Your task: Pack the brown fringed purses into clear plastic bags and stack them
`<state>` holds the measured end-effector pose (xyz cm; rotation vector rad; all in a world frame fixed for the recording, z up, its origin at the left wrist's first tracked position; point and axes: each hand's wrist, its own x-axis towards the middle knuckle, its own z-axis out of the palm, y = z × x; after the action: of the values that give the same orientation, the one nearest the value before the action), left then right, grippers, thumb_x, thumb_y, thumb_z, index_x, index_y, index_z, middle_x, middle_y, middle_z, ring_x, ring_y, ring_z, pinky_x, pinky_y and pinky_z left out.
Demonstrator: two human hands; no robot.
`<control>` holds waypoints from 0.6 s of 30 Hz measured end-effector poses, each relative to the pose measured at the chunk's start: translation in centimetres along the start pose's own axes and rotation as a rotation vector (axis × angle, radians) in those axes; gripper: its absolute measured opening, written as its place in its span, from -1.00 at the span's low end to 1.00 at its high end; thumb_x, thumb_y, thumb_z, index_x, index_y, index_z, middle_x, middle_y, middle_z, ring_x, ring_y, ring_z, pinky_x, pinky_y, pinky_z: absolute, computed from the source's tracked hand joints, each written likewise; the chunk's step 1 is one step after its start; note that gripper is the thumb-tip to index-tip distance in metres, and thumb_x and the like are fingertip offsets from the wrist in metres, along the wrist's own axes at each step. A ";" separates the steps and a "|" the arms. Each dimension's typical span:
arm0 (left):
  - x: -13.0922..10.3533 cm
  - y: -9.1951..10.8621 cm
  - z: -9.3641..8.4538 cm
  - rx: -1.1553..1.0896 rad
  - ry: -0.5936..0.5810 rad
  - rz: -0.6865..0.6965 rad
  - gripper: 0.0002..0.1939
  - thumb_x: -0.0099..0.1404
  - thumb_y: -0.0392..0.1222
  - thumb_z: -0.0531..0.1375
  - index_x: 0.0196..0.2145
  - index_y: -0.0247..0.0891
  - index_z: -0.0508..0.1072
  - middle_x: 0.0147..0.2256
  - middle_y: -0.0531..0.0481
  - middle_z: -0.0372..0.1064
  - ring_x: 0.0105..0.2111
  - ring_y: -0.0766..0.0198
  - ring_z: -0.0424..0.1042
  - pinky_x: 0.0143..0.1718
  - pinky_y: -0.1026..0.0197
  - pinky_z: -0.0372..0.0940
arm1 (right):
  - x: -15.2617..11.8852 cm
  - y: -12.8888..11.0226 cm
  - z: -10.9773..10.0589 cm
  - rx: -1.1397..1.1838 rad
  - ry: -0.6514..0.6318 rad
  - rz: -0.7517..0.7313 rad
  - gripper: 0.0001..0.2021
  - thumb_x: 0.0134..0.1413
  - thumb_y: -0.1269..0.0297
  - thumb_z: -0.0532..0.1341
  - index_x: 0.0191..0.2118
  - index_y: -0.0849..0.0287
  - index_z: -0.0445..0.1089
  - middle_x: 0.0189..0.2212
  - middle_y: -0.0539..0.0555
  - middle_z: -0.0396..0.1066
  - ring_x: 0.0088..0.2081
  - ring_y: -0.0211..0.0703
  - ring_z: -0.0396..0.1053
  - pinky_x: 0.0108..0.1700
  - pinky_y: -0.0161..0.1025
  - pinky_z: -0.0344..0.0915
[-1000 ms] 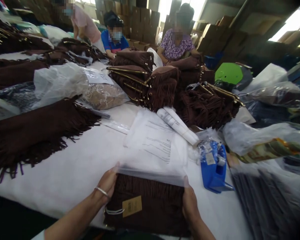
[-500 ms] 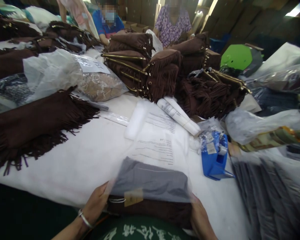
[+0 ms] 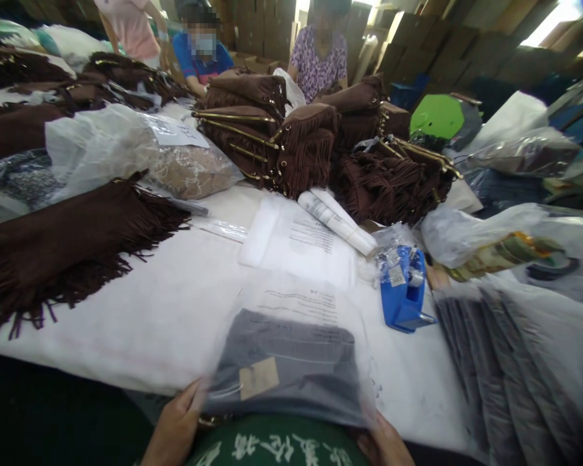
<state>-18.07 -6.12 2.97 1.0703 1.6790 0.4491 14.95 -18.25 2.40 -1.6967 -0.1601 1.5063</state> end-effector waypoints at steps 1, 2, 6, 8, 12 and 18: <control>-0.4 0.9 0.1 -0.097 -0.059 -0.086 -0.58 0.03 0.11 0.18 -0.23 -0.17 0.53 -0.29 -0.06 0.53 -0.16 -0.06 0.46 -0.07 0.02 0.33 | -0.1 0.2 0.1 0.069 0.023 -0.004 -0.44 -0.27 -0.22 0.27 -0.19 0.07 0.51 -0.19 0.09 0.50 -0.03 0.16 0.38 0.02 -0.02 0.28; -0.8 1.6 0.2 -0.207 -0.134 -0.157 -0.52 0.05 0.13 0.17 -0.15 -0.19 0.50 -0.28 -0.07 0.53 -0.19 -0.04 0.48 -0.14 0.01 0.37 | -0.2 0.2 0.1 0.121 0.040 -0.016 -0.44 -0.27 -0.20 0.28 -0.17 0.08 0.50 -0.18 0.09 0.50 -0.04 0.16 0.38 0.01 -0.02 0.30; -2.4 1.7 -0.5 -0.325 -0.205 -0.161 -0.43 0.01 0.22 0.20 -0.09 -0.14 0.48 -0.21 0.01 0.51 -0.19 -0.04 0.47 -0.27 0.05 0.43 | -1.9 -1.5 -1.6 0.063 0.004 -0.004 -0.41 -0.32 -0.11 0.35 -0.07 0.02 0.46 0.00 0.09 0.39 -0.03 0.21 0.37 -0.12 -0.02 0.41; -3.1 1.4 -1.1 -0.237 -0.080 -0.095 -0.45 -0.01 0.25 0.20 -0.09 -0.03 0.48 -0.13 0.16 0.47 -0.06 -0.04 0.40 -0.23 0.08 0.43 | -3.2 -3.2 -2.6 -0.045 -0.040 -0.005 -0.36 -0.34 -0.04 0.38 0.00 -0.05 0.41 0.12 0.04 0.26 0.00 0.22 0.35 -0.15 -0.05 0.43; -3.5 5.1 -2.5 -0.250 0.041 0.060 -0.33 0.11 0.27 0.13 0.12 -0.03 0.29 -0.20 0.12 0.51 -0.16 0.10 0.46 -0.24 0.23 0.42 | -5.6 -8.1 -3.1 -0.151 -0.072 -0.076 -0.10 -0.27 -0.11 0.31 0.26 -0.08 0.01 -0.06 0.11 0.43 -0.16 0.22 0.44 -0.27 -0.02 0.44; -1.8 15.4 -4.3 -0.221 -0.310 0.043 -0.23 0.07 0.17 0.18 0.19 -0.19 0.19 -0.68 0.10 0.34 -0.71 0.23 0.32 -0.75 0.28 0.23 | -6.0 -17.0 -1.0 -0.167 -0.052 -0.281 -0.01 -0.22 -0.12 0.26 0.30 0.18 -0.13 -0.59 0.19 0.48 -0.58 0.16 0.44 -0.58 -0.06 0.32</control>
<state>-15.19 1.46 16.83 0.9601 1.3038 0.4590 21.33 -11.47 17.83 -1.6835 -0.5425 1.3560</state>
